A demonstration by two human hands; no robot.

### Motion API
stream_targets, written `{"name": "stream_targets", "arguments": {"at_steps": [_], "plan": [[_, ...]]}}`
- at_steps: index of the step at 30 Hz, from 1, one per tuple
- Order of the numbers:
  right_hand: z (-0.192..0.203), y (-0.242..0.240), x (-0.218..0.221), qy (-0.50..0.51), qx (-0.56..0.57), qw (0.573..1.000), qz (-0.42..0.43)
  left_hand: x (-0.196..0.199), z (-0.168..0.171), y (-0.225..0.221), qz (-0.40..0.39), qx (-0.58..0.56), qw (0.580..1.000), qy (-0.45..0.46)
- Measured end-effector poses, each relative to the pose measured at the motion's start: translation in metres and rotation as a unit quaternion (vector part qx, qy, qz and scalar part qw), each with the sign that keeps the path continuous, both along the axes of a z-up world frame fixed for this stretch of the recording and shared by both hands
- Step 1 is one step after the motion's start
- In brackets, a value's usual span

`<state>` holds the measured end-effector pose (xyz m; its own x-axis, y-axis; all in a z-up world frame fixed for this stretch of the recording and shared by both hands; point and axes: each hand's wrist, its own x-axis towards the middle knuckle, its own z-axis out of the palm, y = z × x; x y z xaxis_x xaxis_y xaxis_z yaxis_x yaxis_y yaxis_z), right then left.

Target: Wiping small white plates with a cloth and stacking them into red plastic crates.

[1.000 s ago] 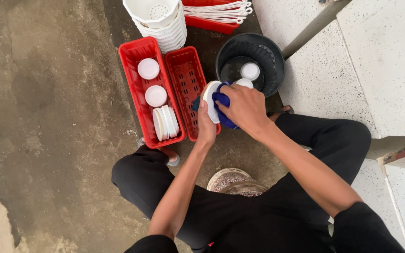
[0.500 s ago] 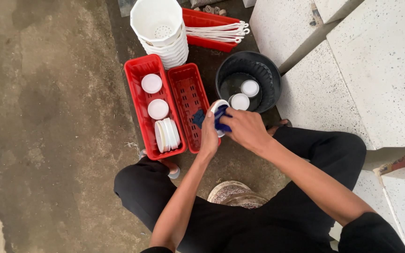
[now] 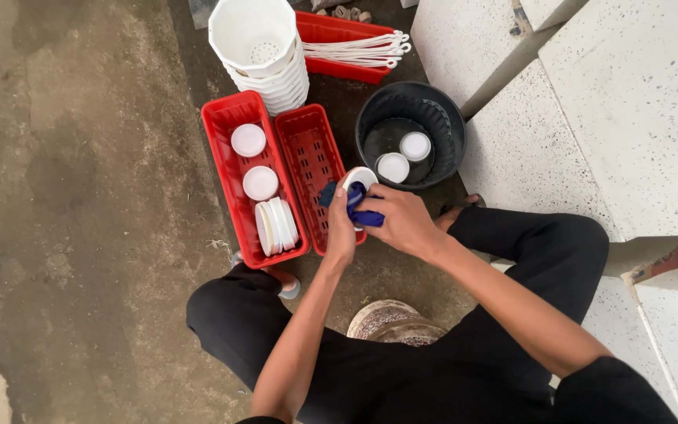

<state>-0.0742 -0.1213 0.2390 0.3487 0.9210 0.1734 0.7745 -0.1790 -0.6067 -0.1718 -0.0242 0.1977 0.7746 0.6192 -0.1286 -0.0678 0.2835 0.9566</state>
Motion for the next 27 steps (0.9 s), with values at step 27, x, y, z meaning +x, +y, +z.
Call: {"name": "stream_targets", "arguments": {"at_steps": [27], "plan": [[-0.051, 0.007, 0.023, -0.205, -0.067, 0.972, -0.092, 0.025, -0.061, -0.020, -0.003, -0.251, 0.968, 0.032]]}}
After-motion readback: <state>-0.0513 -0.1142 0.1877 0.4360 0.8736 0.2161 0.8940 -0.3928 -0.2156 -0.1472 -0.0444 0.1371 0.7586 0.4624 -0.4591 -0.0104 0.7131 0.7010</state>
